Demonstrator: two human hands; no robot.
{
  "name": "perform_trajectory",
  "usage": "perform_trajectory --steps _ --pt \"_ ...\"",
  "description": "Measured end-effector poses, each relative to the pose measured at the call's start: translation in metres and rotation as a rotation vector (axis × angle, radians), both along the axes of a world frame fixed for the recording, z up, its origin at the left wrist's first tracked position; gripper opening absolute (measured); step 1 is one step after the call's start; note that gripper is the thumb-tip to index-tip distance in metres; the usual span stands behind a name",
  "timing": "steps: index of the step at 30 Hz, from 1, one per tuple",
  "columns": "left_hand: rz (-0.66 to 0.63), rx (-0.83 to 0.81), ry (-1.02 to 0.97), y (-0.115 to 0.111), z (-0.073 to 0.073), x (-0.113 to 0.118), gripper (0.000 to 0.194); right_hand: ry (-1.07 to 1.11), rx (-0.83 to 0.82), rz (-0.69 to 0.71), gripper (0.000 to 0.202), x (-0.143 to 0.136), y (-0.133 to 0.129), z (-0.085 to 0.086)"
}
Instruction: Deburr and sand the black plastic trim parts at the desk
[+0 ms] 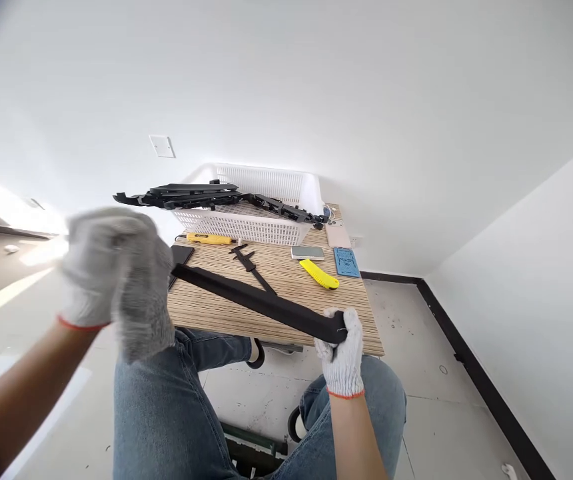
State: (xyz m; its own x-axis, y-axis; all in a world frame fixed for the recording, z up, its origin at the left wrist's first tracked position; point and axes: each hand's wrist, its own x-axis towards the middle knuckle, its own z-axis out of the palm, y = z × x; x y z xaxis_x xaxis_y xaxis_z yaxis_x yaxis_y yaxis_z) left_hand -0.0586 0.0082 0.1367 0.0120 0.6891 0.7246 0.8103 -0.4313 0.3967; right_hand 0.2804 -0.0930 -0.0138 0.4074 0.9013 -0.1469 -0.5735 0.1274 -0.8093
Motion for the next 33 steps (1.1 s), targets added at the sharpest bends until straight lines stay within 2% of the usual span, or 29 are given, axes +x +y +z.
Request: perform_trajectory --steps 3,5,6,8,11,13,16,18,21,24,27,30,32,33 --pt "-0.121 -0.151 0.283 0.0 -0.04 0.025 0.035 0.083 0.051 0.078 0.05 0.003 -0.006 0.003" --pt "-0.193 -0.252 0.374 0.002 -0.057 0.03 0.041 0.108 0.075 0.11 0.049 0.009 -0.013 0.008" --pt "-0.207 -0.309 0.372 0.003 -0.061 0.03 0.044 0.111 0.088 0.118 0.048 0.013 -0.017 0.01" --pt "-0.181 -0.448 0.276 0.004 -0.06 0.028 0.052 0.111 0.11 0.114 0.048 0.02 -0.024 0.014" --pt "-0.065 -0.724 0.075 0.004 -0.048 0.026 0.063 0.102 0.127 0.096 0.049 0.028 -0.03 0.016" --pt "-0.062 -0.855 0.002 0.003 -0.041 0.027 0.061 0.092 0.132 0.093 0.049 0.03 -0.031 0.014" --pt "-0.156 -0.854 -0.172 0.0 -0.035 0.03 0.053 0.109 0.144 0.105 0.049 0.028 -0.03 0.009" --pt "-0.168 -0.818 -0.279 -0.002 -0.034 0.029 0.05 0.14 0.149 0.118 0.049 0.025 -0.029 0.007" --pt "-0.145 -0.789 -0.353 -0.008 -0.033 0.024 0.044 0.17 0.165 0.133 0.05 0.022 -0.03 0.006" --pt "-0.236 -0.794 -0.444 -0.015 -0.034 0.015 0.04 0.164 0.169 0.128 0.051 0.025 -0.031 0.008" --pt "-0.41 -0.988 -0.406 -0.019 -0.036 0.009 0.037 0.129 0.142 0.115 0.053 0.034 -0.032 0.009" --pt "-0.543 -1.113 -0.246 -0.02 -0.038 0.01 0.029 0.099 0.109 0.127 0.052 0.043 -0.031 0.008" --pt "-0.529 -1.098 -0.135 -0.02 -0.041 0.014 0.024 0.088 0.095 0.143 0.052 0.046 -0.031 0.006" --pt "-0.471 -1.054 -0.104 -0.02 -0.043 0.016 0.023 0.089 0.092 0.15 0.052 0.046 -0.03 0.006"
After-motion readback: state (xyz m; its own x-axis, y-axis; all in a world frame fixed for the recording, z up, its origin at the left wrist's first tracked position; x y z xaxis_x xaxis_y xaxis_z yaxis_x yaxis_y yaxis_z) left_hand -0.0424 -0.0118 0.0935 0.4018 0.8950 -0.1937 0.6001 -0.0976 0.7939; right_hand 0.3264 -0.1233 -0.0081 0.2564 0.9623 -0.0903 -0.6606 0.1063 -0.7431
